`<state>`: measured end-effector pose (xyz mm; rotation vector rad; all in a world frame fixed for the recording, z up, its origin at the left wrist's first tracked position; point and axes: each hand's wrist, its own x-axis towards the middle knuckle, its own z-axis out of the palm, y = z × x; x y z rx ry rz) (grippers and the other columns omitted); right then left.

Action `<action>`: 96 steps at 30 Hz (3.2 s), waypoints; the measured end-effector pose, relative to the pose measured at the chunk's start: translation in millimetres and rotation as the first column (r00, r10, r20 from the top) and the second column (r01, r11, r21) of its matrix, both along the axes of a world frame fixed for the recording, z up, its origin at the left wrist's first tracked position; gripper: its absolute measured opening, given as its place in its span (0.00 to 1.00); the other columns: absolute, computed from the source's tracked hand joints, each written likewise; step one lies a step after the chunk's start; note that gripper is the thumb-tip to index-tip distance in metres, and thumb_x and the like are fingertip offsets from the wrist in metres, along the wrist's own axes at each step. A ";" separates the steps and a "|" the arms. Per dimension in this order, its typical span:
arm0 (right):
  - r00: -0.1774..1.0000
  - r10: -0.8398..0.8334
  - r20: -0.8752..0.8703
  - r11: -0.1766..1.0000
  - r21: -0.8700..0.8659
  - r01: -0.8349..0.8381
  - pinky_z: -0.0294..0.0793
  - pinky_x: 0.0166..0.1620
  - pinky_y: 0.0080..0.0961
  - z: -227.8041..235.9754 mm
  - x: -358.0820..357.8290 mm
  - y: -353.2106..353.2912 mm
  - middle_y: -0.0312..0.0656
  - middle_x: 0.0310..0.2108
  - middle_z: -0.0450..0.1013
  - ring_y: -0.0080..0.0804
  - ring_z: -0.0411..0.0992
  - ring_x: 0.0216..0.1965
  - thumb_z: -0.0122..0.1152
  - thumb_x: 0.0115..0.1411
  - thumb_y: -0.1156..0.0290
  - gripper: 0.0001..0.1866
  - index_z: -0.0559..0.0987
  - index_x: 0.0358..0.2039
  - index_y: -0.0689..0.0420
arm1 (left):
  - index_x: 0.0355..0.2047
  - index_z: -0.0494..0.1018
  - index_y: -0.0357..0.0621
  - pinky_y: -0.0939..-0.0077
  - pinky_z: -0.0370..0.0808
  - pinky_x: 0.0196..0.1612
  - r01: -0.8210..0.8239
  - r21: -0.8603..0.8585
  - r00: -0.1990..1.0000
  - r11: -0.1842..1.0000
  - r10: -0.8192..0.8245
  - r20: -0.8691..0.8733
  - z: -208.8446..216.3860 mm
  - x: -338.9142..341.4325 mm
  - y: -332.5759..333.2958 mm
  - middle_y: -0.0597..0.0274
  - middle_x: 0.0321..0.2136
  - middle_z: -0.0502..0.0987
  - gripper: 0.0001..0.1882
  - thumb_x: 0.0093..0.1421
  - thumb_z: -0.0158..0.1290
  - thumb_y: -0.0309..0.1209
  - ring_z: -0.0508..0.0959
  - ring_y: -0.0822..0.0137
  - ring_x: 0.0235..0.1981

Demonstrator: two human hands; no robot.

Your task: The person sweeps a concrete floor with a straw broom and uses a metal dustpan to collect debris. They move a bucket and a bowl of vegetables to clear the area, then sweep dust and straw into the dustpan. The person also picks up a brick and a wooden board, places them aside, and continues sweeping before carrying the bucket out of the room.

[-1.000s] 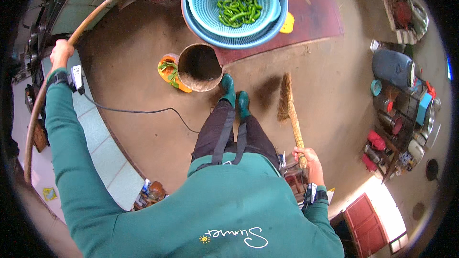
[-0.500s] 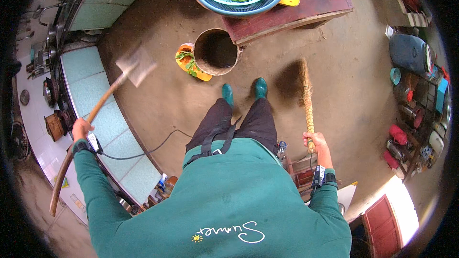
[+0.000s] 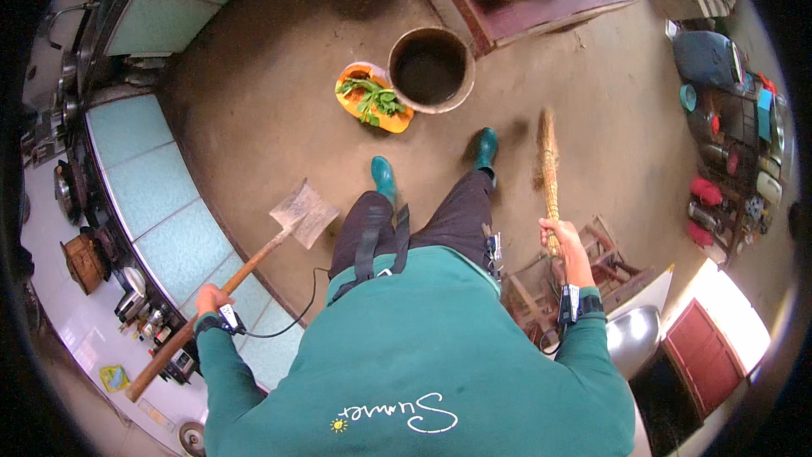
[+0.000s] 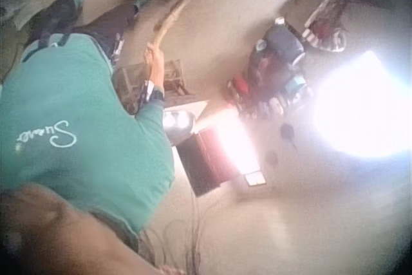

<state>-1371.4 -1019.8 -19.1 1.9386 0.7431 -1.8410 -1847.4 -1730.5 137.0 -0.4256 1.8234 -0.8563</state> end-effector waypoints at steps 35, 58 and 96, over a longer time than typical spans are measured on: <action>0.959 -0.276 0.066 0.956 -0.082 0.281 0.72 0.19 0.24 51.2 -218.0 -416.5 0.38 0.18 0.70 0.27 0.69 0.17 0.68 0.53 0.71 0.10 0.73 0.26 0.59 | 0.39 0.80 0.43 0.64 0.76 0.48 0.576 0.171 0.815 0.799 -0.549 -0.185 -99.6 -417.7 -120.9 0.51 0.41 0.80 0.15 0.49 0.60 0.32 0.79 0.55 0.45; 0.833 -0.544 0.098 0.833 -0.053 0.550 0.70 0.20 0.21 72.0 -289.0 -482.2 0.36 0.18 0.68 0.25 0.67 0.16 0.64 0.56 0.69 0.11 0.71 0.24 0.58 | 0.36 0.81 0.46 0.66 0.77 0.46 0.776 0.178 0.631 0.605 -0.752 -0.192 -113.2 -555.0 -83.5 0.55 0.40 0.81 0.11 0.52 0.60 0.31 0.80 0.57 0.44; 0.598 0.411 -0.688 0.912 0.306 -0.274 0.77 0.31 0.29 23.6 -753.6 -491.5 0.46 0.26 0.77 0.34 0.76 0.26 0.69 0.43 0.61 0.19 0.78 0.31 0.61 | 0.36 0.73 0.41 0.63 0.78 0.28 -0.729 0.594 0.644 0.341 0.637 0.425 -139.8 -401.5 129.6 0.55 0.25 0.78 0.44 0.53 0.38 0.74 0.78 0.62 0.23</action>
